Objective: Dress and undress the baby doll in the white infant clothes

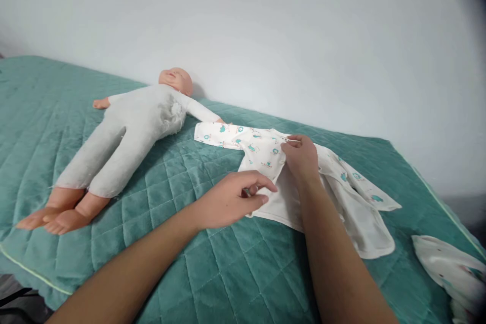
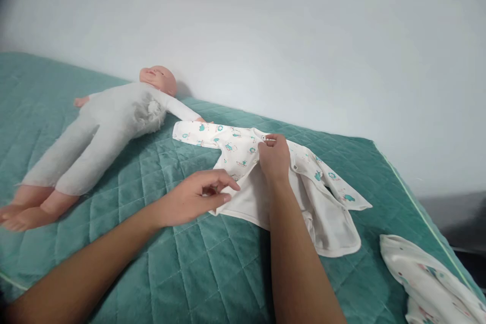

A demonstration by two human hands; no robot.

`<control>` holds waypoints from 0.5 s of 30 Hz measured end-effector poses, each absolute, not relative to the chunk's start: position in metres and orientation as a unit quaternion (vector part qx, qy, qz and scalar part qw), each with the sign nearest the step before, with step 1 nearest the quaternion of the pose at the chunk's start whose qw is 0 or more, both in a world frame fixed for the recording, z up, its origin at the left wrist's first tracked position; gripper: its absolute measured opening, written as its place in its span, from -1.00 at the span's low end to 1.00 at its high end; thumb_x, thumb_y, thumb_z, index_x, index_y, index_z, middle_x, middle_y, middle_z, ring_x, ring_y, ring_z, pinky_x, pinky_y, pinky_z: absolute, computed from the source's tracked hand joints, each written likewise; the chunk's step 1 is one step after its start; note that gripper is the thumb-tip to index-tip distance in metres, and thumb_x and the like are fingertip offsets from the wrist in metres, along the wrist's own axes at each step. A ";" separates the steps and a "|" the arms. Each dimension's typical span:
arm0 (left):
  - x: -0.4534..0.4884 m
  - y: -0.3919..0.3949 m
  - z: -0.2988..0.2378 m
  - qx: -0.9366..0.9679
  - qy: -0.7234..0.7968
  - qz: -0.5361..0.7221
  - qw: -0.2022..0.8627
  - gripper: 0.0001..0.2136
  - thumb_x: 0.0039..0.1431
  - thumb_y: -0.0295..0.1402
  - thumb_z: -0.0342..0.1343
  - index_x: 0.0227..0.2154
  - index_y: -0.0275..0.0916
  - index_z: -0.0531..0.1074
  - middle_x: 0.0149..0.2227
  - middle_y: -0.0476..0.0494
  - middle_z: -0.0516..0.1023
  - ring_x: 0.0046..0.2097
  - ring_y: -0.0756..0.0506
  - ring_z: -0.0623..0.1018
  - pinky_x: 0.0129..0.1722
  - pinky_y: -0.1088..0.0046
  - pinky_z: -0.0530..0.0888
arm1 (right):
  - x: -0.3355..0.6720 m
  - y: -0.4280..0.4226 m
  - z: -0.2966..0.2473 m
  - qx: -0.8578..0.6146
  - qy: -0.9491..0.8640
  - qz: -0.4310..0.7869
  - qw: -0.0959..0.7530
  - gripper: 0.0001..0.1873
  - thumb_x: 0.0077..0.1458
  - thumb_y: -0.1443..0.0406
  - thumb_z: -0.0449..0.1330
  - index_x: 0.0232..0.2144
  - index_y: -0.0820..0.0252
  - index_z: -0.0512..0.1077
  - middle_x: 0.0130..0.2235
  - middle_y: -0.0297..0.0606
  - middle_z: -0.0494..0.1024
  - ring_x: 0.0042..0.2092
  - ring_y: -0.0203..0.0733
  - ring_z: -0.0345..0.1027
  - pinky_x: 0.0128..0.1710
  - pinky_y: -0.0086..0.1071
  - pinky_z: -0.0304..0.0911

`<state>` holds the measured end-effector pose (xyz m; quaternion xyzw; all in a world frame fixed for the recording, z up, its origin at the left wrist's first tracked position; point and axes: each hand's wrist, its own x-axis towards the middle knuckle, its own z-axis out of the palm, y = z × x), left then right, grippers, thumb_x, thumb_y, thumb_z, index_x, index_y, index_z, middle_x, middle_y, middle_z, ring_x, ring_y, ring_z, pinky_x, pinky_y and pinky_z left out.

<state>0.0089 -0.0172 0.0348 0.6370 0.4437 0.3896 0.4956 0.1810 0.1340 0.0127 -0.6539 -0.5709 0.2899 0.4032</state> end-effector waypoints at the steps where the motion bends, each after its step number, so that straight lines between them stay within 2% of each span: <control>1: 0.005 -0.016 0.036 0.621 0.461 0.399 0.493 -0.78 0.18 -0.35 0.11 -0.13 -0.14 0.54 -0.39 0.00 0.41 -0.41 0.03 0.41 -0.40 0.50 0.41 | 0.180 0.134 0.013 -0.647 -0.569 0.317 0.398 -0.68 -0.08 0.27 0.23 -0.19 0.12 0.43 -0.29 -0.25 0.60 -0.29 -0.12 0.47 -0.28 -0.27 0.34; 4: -0.015 -0.012 0.040 0.583 0.523 0.435 0.444 -0.76 0.13 -0.36 0.07 -0.16 -0.14 0.54 -0.36 -0.01 0.45 -0.38 0.00 0.43 -0.40 0.49 0.41 | 0.173 0.129 0.014 -0.557 -0.545 0.450 0.436 -0.65 -0.06 0.22 0.26 -0.16 0.12 0.42 -0.24 -0.22 0.62 -0.23 -0.10 0.51 -0.24 -0.23 0.41; 7: -0.045 -0.005 0.043 0.562 0.615 0.449 0.323 -0.78 0.11 -0.37 0.03 -0.23 -0.18 0.53 -0.43 0.01 0.44 -0.40 -0.02 0.41 -0.39 0.47 0.36 | 0.162 0.121 0.017 -0.412 -0.576 0.534 0.461 -0.54 0.05 0.17 0.22 0.03 0.03 0.35 0.07 -0.19 0.57 0.07 -0.10 0.47 -0.02 -0.18 0.42; 10: -0.067 0.002 0.041 0.499 0.723 0.434 0.198 -0.80 0.16 -0.33 0.00 -0.25 -0.19 0.51 -0.51 0.01 0.40 -0.44 -0.04 0.40 -0.40 0.44 0.31 | 0.154 0.117 0.014 -0.372 -0.662 0.504 0.412 -0.47 0.10 0.20 0.19 0.14 -0.02 0.32 0.27 -0.23 0.40 0.29 -0.13 0.26 0.21 -0.14 0.28; 13: -0.066 0.005 0.036 0.491 0.784 0.370 0.083 -0.80 0.21 -0.24 0.01 -0.28 -0.18 0.49 -0.47 -0.03 0.46 -0.37 -0.09 0.45 -0.33 0.40 0.31 | 0.151 0.119 0.006 -0.379 -0.716 0.458 0.366 -0.46 0.08 0.25 0.19 0.14 0.04 0.36 0.31 -0.24 0.34 0.32 -0.14 0.21 0.33 -0.15 0.12; 15: -0.055 0.004 0.033 0.561 0.749 0.349 0.059 -0.81 0.24 -0.23 0.00 -0.30 -0.18 0.48 -0.36 -0.07 0.53 -0.28 -0.11 0.49 -0.26 0.38 0.33 | 0.149 0.120 0.001 -0.387 -0.736 0.431 0.350 -0.47 0.10 0.26 0.18 0.15 0.05 0.37 0.32 -0.26 0.34 0.32 -0.15 0.21 0.36 -0.17 0.05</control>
